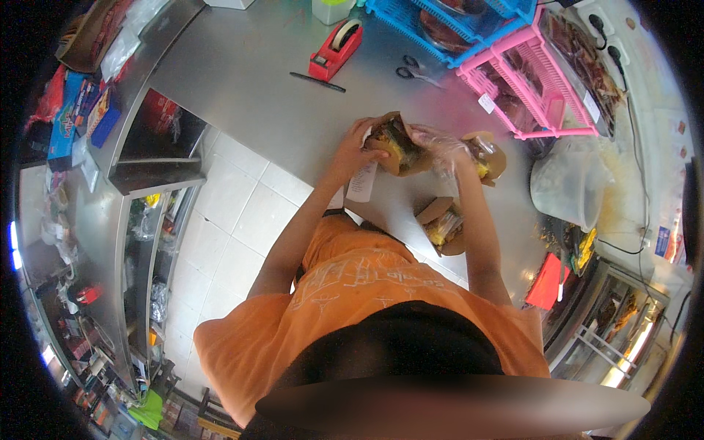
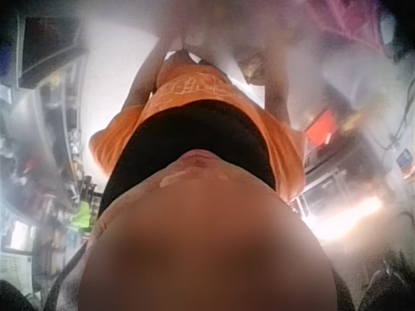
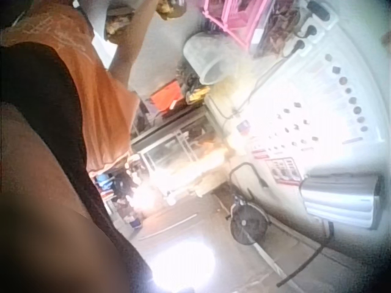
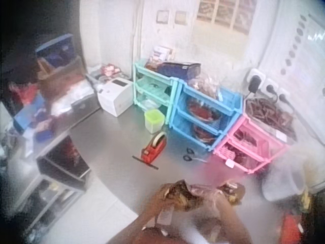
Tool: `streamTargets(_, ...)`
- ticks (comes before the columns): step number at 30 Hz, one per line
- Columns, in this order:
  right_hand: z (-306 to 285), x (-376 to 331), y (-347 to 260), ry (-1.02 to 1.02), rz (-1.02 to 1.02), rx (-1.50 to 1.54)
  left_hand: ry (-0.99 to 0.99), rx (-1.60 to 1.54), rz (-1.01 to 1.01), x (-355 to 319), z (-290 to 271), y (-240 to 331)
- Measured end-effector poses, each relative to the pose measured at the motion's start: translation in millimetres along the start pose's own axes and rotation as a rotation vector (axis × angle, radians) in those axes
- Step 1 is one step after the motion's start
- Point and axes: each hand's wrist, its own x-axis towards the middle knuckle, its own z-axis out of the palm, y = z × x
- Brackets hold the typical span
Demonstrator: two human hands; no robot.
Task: The person scoops rice from a rice cooker into three paper food boxes, then adds fried chicken and scrambled eggs from a display case and a tray. They place a small plastic bag of greens into each box, close the boxes, and attach printed receipts to the outside.
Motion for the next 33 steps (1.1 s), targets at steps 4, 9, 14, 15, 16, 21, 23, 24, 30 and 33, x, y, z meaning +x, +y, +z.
streamTargets(4,9,27,19,0.042,0.035,-0.445,-0.004,0.06,0.064,4,16,-2)
streamTargets(9,5,14,27,0.15,-0.053,-0.437,-0.147,0.524,0.149,-8,13,-1)
streamTargets(14,-2,-36,29,0.135,0.041,-0.57,-0.171,0.479,0.085,3,6,2)
streamTargets(15,0,-39,31,0.144,-0.004,-0.394,-0.193,0.422,0.058,14,6,0)
streamTargets(16,4,-37,34,0.147,0.021,-0.227,-0.213,0.363,0.033,24,6,-2)
streamTargets(21,23,-5,42,0.276,-0.051,-0.011,-0.39,0.296,-0.013,54,5,-13)
streamTargets(23,27,3,40,0.295,-0.078,-0.021,-0.482,0.23,0.027,64,2,-21)
streamTargets(24,28,6,37,0.304,-0.152,-0.05,-0.527,0.192,0.023,68,-1,-25)
streamTargets(30,26,3,23,0.132,0.007,0.146,-0.605,-0.172,0.015,82,-6,-39)
streamTargets(33,25,7,24,0.127,0.053,0.199,-0.647,-0.229,-0.095,84,-9,-38)
